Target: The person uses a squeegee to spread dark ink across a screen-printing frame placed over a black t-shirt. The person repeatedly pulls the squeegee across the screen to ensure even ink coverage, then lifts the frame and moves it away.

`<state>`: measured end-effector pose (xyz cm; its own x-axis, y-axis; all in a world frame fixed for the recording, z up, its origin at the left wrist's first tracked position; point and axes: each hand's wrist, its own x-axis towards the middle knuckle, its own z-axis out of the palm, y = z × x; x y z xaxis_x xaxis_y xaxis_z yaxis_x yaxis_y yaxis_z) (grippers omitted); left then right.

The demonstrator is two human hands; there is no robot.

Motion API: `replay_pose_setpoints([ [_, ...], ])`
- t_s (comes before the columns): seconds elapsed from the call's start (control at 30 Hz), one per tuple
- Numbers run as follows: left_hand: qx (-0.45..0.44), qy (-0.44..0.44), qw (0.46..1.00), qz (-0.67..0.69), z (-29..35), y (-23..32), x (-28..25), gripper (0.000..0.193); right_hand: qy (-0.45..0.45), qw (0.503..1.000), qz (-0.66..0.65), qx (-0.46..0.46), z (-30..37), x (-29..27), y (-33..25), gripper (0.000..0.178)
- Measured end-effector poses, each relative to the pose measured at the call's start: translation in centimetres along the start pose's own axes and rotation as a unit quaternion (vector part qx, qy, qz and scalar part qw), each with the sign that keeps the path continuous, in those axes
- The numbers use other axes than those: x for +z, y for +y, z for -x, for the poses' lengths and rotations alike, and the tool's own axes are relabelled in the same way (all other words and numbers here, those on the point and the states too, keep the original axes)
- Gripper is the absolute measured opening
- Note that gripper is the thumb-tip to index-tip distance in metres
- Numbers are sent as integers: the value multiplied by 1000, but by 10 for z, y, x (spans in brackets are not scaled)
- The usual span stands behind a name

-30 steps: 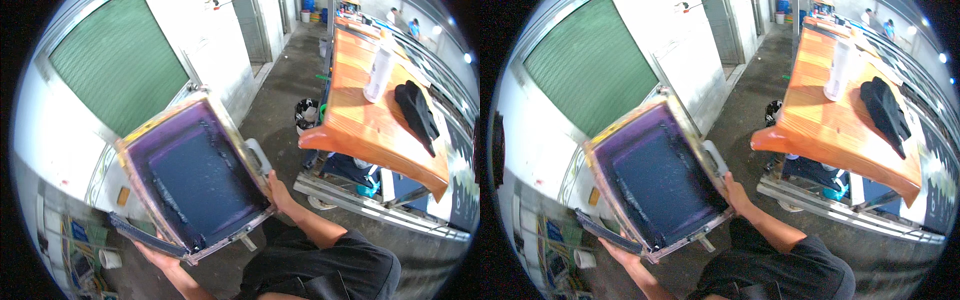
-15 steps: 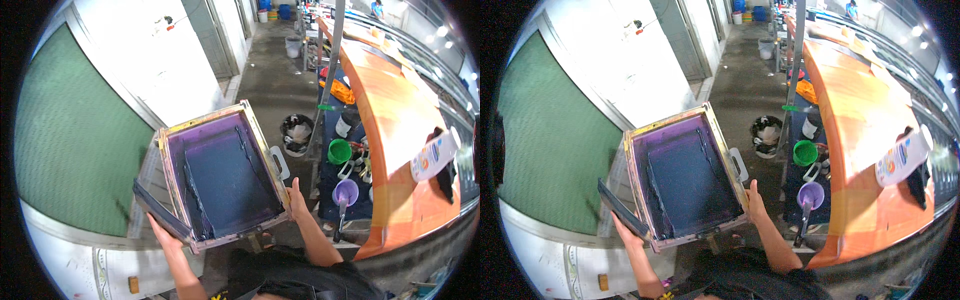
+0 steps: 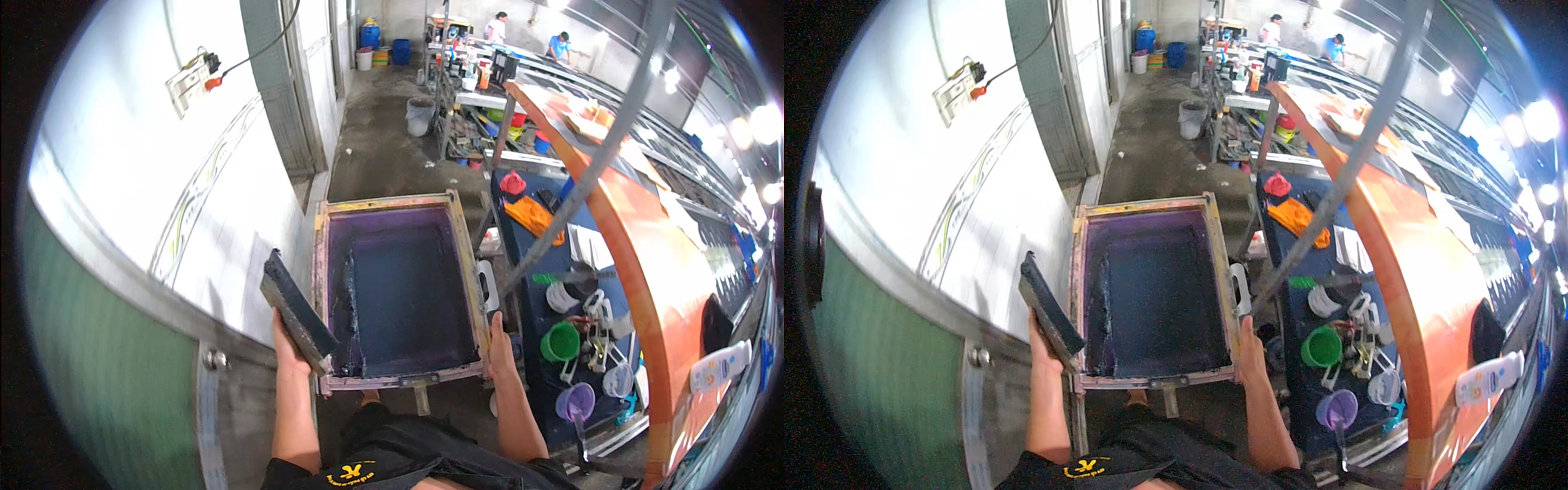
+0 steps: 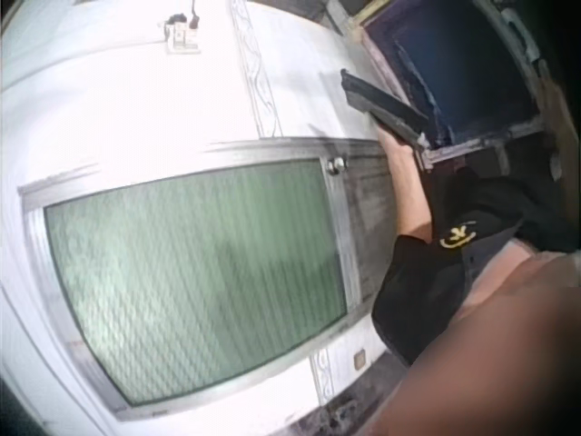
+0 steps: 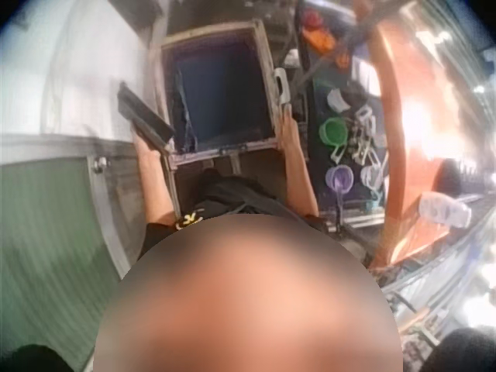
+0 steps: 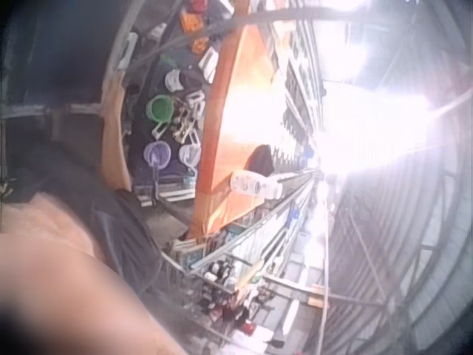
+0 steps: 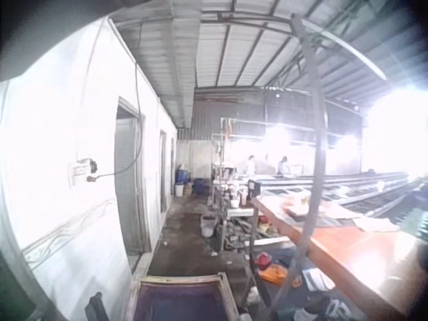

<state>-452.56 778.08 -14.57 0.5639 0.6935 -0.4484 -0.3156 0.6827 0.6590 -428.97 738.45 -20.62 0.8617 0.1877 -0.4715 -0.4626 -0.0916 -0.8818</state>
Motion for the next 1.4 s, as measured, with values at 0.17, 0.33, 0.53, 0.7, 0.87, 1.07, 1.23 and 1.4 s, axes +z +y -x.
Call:
replay_pose_setpoints([
  [0.17,-75,-81,994,9,-127,48,90,73,66,997,-15,34,-77,42,-32,74],
  [0.33,-146,-115,982,-42,-266,70,172,73,111,991,-57,54,-138,107,-72,80],
  [0.53,-183,-58,975,-111,-421,72,277,72,139,980,-73,124,-299,167,-95,80],
  [0.7,-148,-28,981,-121,-569,93,339,72,79,982,-125,120,-484,236,-160,82],
  [0.87,-31,-66,992,-102,-701,131,395,70,29,997,-54,40,-652,311,-263,90],
  [1.07,-63,-51,996,-26,-853,157,412,71,-50,994,-89,38,-773,400,-366,89],
  [1.23,-67,-59,996,-9,-972,159,497,74,-29,995,-92,13,-880,454,-417,82],
  [1.4,-103,-78,991,-45,-1095,177,584,74,42,999,-18,30,-944,490,-480,74],
])
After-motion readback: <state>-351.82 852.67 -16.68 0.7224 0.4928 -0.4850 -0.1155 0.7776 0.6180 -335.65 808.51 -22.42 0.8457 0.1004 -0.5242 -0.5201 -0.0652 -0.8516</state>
